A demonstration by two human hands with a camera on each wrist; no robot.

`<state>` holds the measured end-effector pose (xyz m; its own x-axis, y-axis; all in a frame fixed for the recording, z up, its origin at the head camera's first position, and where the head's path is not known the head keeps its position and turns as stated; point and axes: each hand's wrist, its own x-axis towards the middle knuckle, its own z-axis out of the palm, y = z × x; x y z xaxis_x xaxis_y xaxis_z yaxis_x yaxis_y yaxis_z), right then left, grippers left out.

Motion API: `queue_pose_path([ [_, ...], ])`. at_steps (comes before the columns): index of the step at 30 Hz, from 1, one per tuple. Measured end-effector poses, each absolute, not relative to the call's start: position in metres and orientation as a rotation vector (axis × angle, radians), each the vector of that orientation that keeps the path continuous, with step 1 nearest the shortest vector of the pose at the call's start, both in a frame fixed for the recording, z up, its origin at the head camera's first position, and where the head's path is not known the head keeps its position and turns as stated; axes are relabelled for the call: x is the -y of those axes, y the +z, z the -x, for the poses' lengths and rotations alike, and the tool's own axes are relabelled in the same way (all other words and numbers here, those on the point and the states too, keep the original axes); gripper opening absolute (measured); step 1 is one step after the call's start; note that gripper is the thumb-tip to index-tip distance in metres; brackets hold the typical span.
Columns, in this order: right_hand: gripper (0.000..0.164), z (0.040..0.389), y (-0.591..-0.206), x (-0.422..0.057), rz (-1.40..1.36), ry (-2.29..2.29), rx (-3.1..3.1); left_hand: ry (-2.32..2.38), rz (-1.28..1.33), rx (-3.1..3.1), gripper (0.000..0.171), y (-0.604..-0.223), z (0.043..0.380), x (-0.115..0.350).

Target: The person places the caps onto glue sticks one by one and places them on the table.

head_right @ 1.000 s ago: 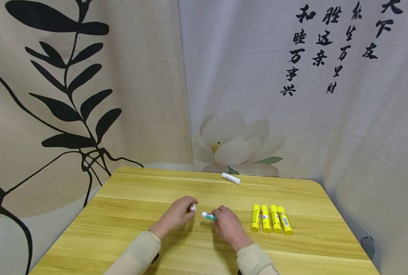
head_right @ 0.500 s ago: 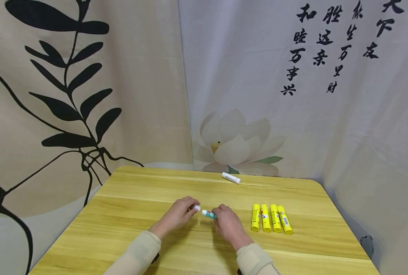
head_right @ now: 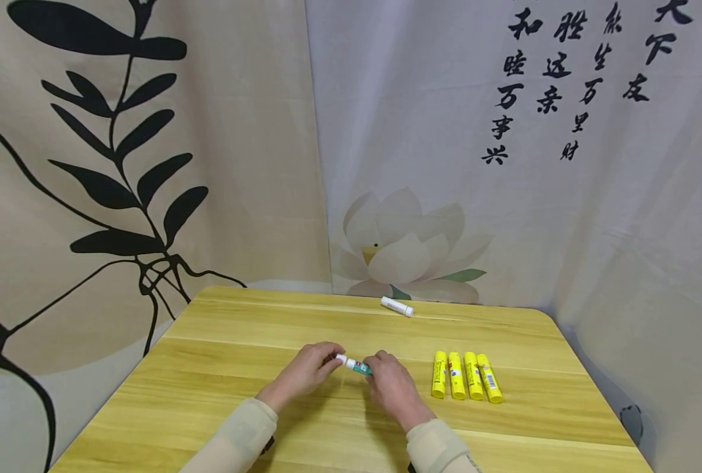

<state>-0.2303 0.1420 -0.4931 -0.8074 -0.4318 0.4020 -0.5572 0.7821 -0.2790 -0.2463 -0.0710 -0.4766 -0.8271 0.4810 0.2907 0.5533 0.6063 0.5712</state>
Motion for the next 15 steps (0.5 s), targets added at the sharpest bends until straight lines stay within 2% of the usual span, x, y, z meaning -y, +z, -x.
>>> queue_pose_path([
  [15,0.023,0.2292,-0.4914,-0.139,-0.767,0.566,2.656,-1.026,0.897,2.731,0.014,-0.4783,0.2475,0.0683],
])
